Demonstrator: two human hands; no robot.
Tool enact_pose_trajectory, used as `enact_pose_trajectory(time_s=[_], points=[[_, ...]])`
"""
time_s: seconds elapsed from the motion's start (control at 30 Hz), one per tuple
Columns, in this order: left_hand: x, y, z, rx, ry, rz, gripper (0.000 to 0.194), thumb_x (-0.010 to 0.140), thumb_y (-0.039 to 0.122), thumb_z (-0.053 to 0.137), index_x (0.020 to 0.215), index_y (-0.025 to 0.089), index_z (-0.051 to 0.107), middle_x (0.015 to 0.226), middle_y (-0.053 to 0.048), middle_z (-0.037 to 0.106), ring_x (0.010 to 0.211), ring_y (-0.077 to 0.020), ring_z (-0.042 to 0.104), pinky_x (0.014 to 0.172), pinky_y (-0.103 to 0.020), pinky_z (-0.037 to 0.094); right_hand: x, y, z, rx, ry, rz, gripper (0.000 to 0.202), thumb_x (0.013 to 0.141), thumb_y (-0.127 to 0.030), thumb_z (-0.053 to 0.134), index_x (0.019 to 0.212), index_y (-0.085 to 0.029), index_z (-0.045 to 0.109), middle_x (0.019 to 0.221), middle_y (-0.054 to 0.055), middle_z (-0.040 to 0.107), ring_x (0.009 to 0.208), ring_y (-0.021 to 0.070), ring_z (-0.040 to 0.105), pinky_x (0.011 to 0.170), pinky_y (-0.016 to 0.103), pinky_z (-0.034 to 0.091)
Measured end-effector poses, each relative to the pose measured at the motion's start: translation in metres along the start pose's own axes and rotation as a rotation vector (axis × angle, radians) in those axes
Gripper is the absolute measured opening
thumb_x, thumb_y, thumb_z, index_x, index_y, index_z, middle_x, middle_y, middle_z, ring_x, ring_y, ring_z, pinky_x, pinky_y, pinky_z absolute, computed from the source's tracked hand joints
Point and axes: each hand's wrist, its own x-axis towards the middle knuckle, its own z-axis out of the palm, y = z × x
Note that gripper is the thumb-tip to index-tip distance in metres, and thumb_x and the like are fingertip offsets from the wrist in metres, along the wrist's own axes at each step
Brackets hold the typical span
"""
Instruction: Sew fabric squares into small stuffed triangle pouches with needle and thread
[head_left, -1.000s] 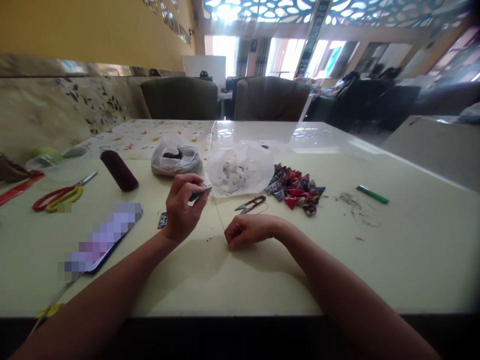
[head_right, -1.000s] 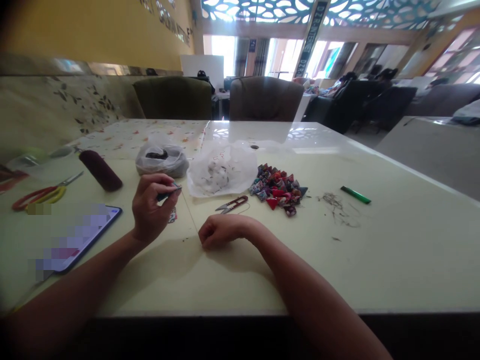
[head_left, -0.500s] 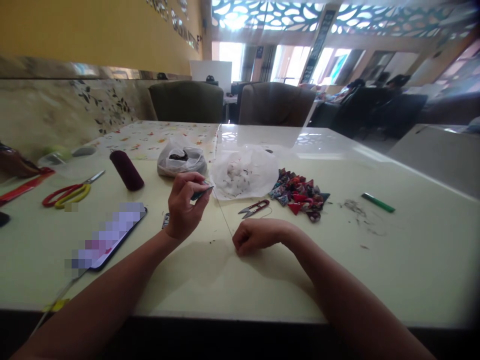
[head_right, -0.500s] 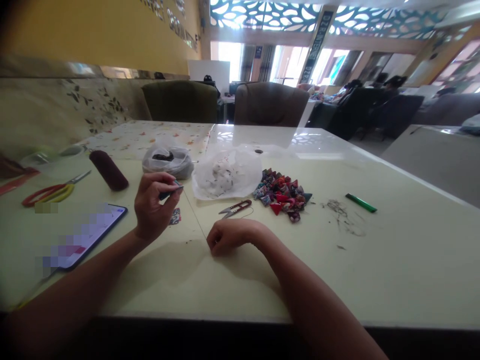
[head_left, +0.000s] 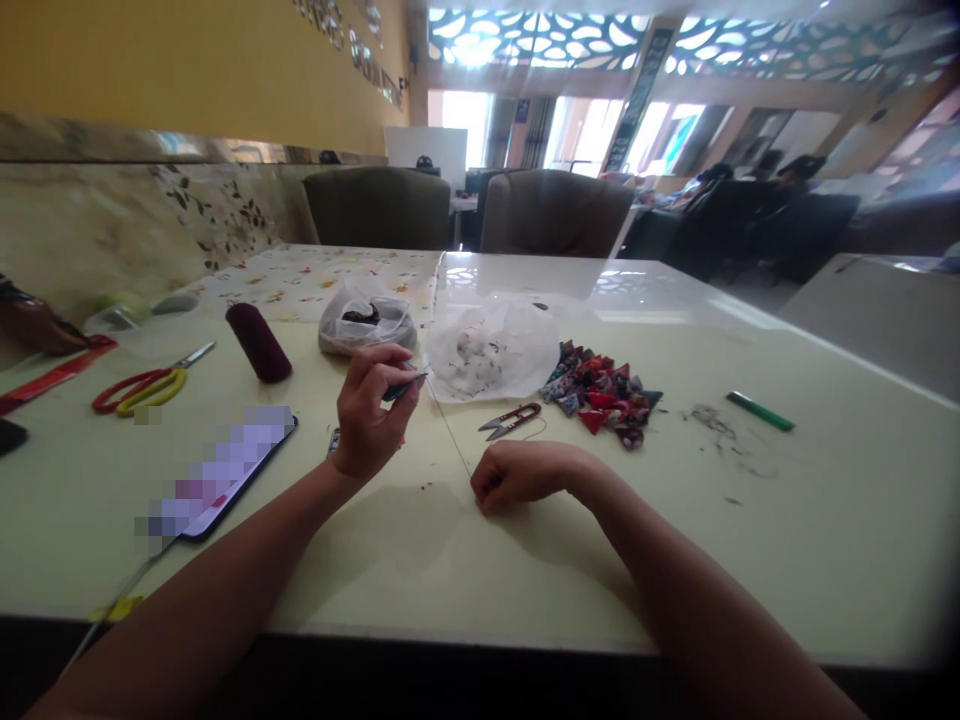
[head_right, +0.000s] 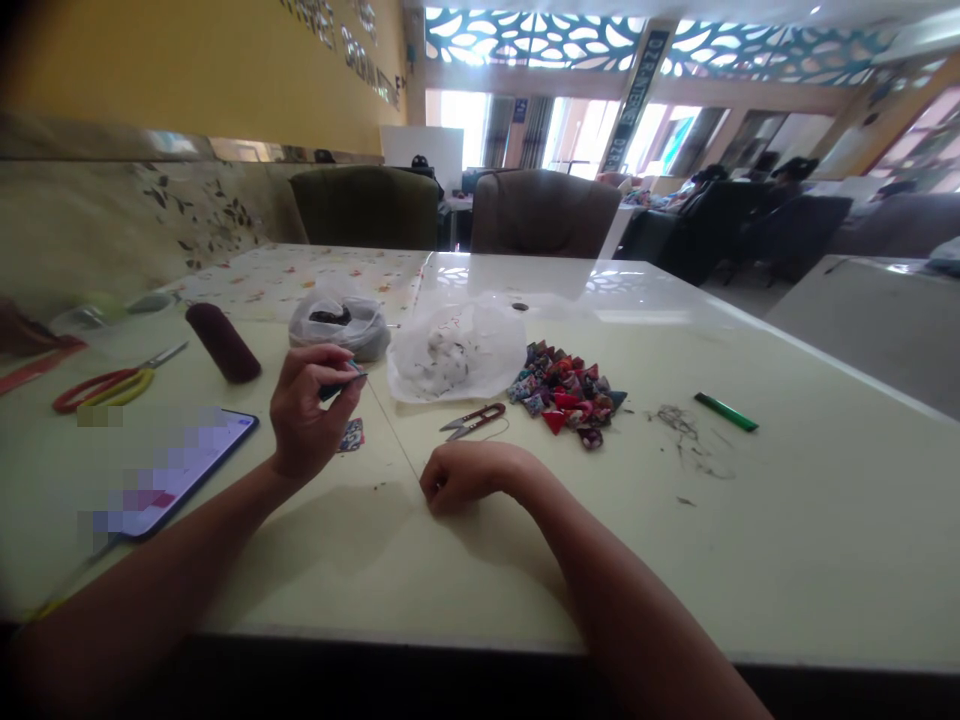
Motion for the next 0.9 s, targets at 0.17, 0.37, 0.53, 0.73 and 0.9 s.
enact_pose_trajectory(time_s=[0.17, 0.37, 0.53, 0.73, 0.9], points=[[0.001, 0.0, -0.001, -0.02, -0.008, 0.007, 0.017, 0.083, 0.005, 0.069, 0.088, 0.019, 0.06, 0.111, -0.006, 0.065, 0.084, -0.0129, 0.065, 0.079, -0.033, 0.058, -0.003, -0.002, -0.003, -0.026, 0.018, 0.026, 0.008, 0.075, -0.02, 0.058, 0.074, -0.016, 0.065, 0.067, -0.004, 0.057, 0.061, 0.008, 0.048, 0.056, 0.021, 0.034], [-0.004, 0.004, 0.002, -0.047, -0.085, 0.033, 0.018, 0.083, 0.006, 0.069, 0.087, 0.019, 0.058, 0.113, -0.007, 0.067, 0.083, -0.0127, 0.066, 0.078, -0.031, 0.058, -0.016, 0.008, -0.018, 0.048, 0.373, 0.001, 0.018, 0.08, -0.033, 0.067, 0.087, -0.017, 0.071, 0.075, 0.0, 0.061, 0.066, 0.0096, 0.049, 0.059, 0.022, 0.035], [-0.012, 0.01, 0.005, -0.07, -0.188, 0.089, 0.018, 0.083, 0.006, 0.07, 0.087, 0.019, 0.057, 0.115, -0.008, 0.068, 0.083, -0.0131, 0.067, 0.078, -0.03, 0.059, -0.013, 0.01, -0.017, 0.472, 0.773, -0.268, 0.024, 0.084, -0.038, 0.065, 0.088, -0.014, 0.068, 0.068, -0.003, 0.052, 0.061, 0.007, 0.04, 0.056, 0.022, 0.032], [-0.016, 0.011, 0.008, -0.053, -0.218, 0.129, 0.019, 0.082, 0.007, 0.071, 0.087, 0.021, 0.059, 0.115, -0.007, 0.069, 0.083, -0.0135, 0.069, 0.079, -0.03, 0.059, -0.014, -0.01, -0.009, 0.568, 0.774, -0.392, 0.025, 0.086, -0.033, 0.065, 0.1, -0.013, 0.071, 0.065, -0.006, 0.047, 0.059, 0.0054, 0.036, 0.054, 0.022, 0.029], [-0.018, 0.011, 0.009, -0.025, -0.224, 0.148, 0.018, 0.083, 0.01, 0.071, 0.088, 0.022, 0.059, 0.114, -0.006, 0.07, 0.083, -0.0137, 0.069, 0.079, -0.031, 0.06, -0.015, -0.017, -0.008, 0.571, 0.77, -0.387, 0.023, 0.087, -0.029, 0.063, 0.102, -0.013, 0.07, 0.067, -0.005, 0.05, 0.062, 0.0051, 0.037, 0.055, 0.021, 0.03]])
